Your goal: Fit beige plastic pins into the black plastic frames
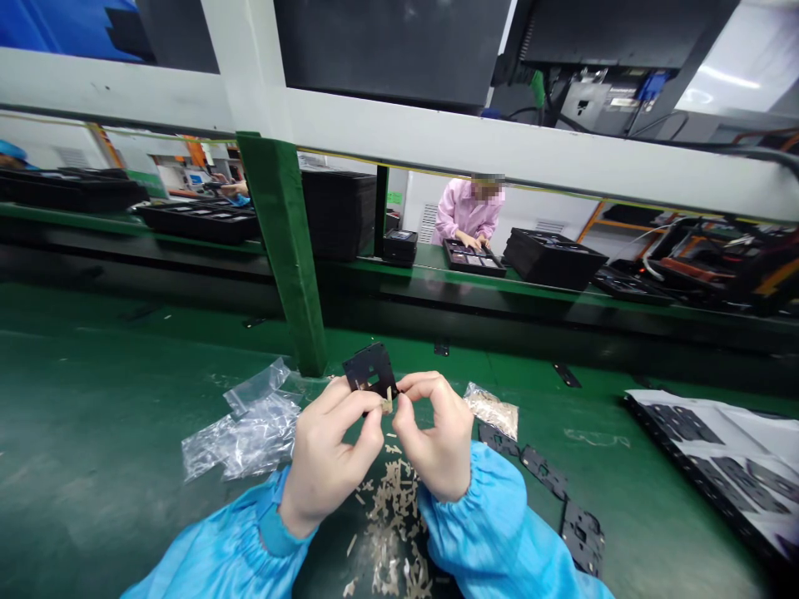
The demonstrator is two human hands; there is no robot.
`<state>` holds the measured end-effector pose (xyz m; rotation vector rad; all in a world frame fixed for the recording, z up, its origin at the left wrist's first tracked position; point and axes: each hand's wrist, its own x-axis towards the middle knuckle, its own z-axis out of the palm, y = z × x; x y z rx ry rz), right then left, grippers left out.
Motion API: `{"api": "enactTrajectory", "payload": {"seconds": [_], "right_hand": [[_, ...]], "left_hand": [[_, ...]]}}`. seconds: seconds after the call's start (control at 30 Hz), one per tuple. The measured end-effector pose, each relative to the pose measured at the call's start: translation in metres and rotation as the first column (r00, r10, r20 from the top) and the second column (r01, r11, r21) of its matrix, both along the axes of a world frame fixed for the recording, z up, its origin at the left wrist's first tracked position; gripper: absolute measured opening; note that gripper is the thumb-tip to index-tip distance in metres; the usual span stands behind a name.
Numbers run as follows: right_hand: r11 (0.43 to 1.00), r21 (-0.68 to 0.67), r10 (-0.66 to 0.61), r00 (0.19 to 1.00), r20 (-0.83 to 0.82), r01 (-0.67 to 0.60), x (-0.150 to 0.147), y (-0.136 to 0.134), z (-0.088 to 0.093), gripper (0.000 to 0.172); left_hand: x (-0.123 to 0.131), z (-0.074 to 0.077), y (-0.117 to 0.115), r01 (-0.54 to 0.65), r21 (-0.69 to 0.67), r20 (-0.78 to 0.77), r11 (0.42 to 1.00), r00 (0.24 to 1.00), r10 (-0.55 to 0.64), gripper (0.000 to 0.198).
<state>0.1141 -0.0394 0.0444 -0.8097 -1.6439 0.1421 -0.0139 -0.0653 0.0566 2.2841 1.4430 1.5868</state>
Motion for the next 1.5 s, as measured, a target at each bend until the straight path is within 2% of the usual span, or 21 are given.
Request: {"api": "enactTrajectory", "payload": {"seconds": [0.37,0.47,0.53,0.67,0.83,0.97,1.5], "right_hand": [[0.999,0.001,0.049,0.998,0.024,-0.049,0.001,-0.001,0.002,0.012],[0.991,-0.093,0.095,0.995,-0.028,-0.097,0.003,-0.002,0.007,0.012],[0.964,-0.205,0.157,0.984,-0.086,-0.172,0.005,-0.002,0.011,0.012],[0.866,-0.374,0.269,0.940,-0.209,-0.331,0.009,0.000,0.014,0.010],[0.786,-0.437,0.321,0.893,-0.314,-0.437,0.011,0.003,0.013,0.010],[0.760,-0.447,0.338,0.874,-0.348,-0.472,0.012,0.004,0.012,0.010],[0.813,-0.439,0.308,0.923,-0.232,-0.382,0.014,0.002,0.016,0.009]], "left_hand": [[-0.002,0.000,0.000,0.038,0.010,0.010,0.999,0.999,-0.038,0.018],[-0.002,-0.001,0.000,0.032,0.023,0.012,0.999,0.999,-0.033,0.018],[-0.002,-0.002,0.000,0.030,0.030,0.011,0.999,0.999,-0.031,0.018],[-0.001,0.000,0.001,0.035,0.065,-0.002,0.997,0.999,-0.035,0.018],[0.000,0.002,0.002,0.037,0.098,-0.013,0.995,0.999,-0.036,0.018],[-0.001,0.003,0.001,0.045,0.102,-0.021,0.994,0.999,-0.043,0.017],[-0.007,0.005,0.002,0.165,-0.019,0.085,0.986,0.983,-0.163,0.019]]}}
